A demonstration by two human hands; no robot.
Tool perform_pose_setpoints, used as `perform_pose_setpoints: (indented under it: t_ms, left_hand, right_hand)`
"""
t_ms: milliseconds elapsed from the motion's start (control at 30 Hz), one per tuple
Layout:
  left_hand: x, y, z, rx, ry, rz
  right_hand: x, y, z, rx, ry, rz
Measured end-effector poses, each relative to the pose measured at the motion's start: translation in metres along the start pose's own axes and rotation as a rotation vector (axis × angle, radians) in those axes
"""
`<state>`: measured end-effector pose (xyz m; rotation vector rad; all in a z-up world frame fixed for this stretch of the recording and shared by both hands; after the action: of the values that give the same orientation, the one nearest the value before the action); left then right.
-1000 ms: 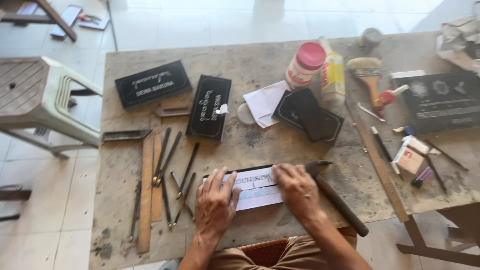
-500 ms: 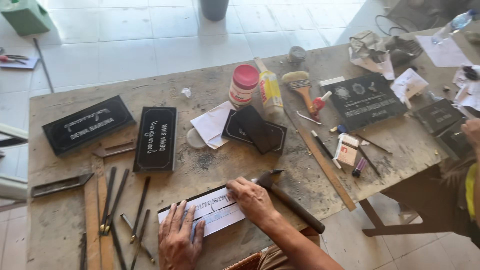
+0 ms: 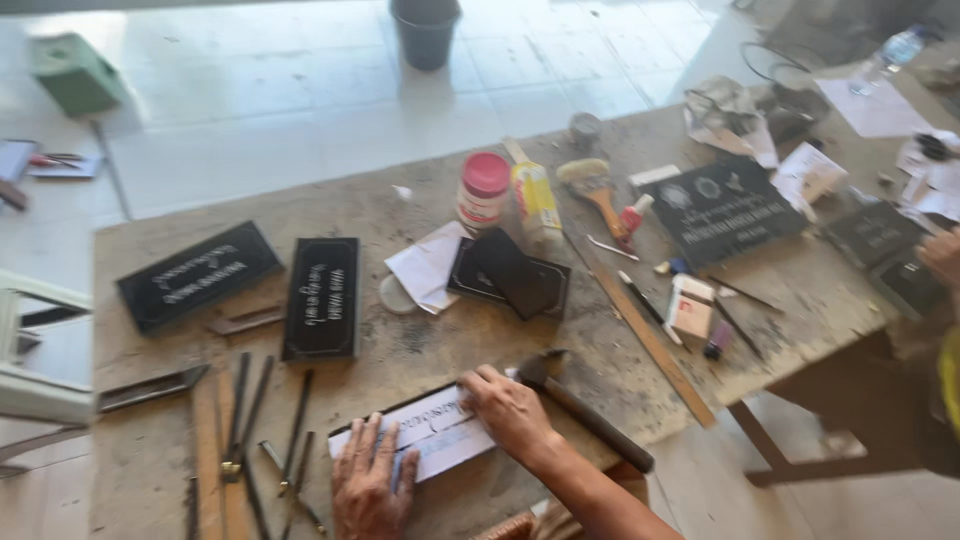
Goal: The person uses a hammer and a small chisel-like tool to engrave or punch text into dark rectangular plaques, using a paper template as a guide.
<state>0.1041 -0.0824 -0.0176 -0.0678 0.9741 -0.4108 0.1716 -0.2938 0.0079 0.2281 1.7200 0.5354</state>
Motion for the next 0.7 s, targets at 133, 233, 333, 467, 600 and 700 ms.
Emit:
perform_pose_setpoints:
  t_ms: [133, 233, 333, 467, 600, 700]
  left_hand:
    - [-0.010, -0.001, 0.011, -0.063, 0.181, -0.115]
    - [-0.017, -0.005, 0.013, -0.055, 0.308, -0.187]
    - [-0.022, -0.004, 0.019, -0.048, 0.364, -0.176]
    - [-0.021, -0.008, 0.019, 0.012, 0.346, -0.121]
    - [-0.018, -0.007, 0.013, -0.002, 0.367, -0.122]
    - [-0.019, -0.006, 0.013, -0.010, 0.352, -0.122]
  right_hand:
    - [-0.004, 0.002, 0.003, -0.029, -0.142, -0.045]
    - [-0.001, 0.002, -0.006, 0.019, -0.140, -0.072]
    - [0.000, 0.005, -0.008, -0.062, -0.257, -0.132]
    - [-0.007, 0.003, -0.004, -0.012, -0.244, -0.036]
    - [-0.009, 0.006, 0.008, 0.088, -0.076, -0.044]
    - [-0.010, 0.004, 0.014, 0.078, -0.040, -0.080]
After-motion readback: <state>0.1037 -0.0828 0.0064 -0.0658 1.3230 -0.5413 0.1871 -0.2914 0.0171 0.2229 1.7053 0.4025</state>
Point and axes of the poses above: each hand's wrist, its own z-axis towards the middle knuckle, its own x-axis out of the palm, y = z × x, the point moved 7 cm from there along z, towards the middle knuckle, and after that the axes turned 2 degrees about x, right-handed, at the moved point
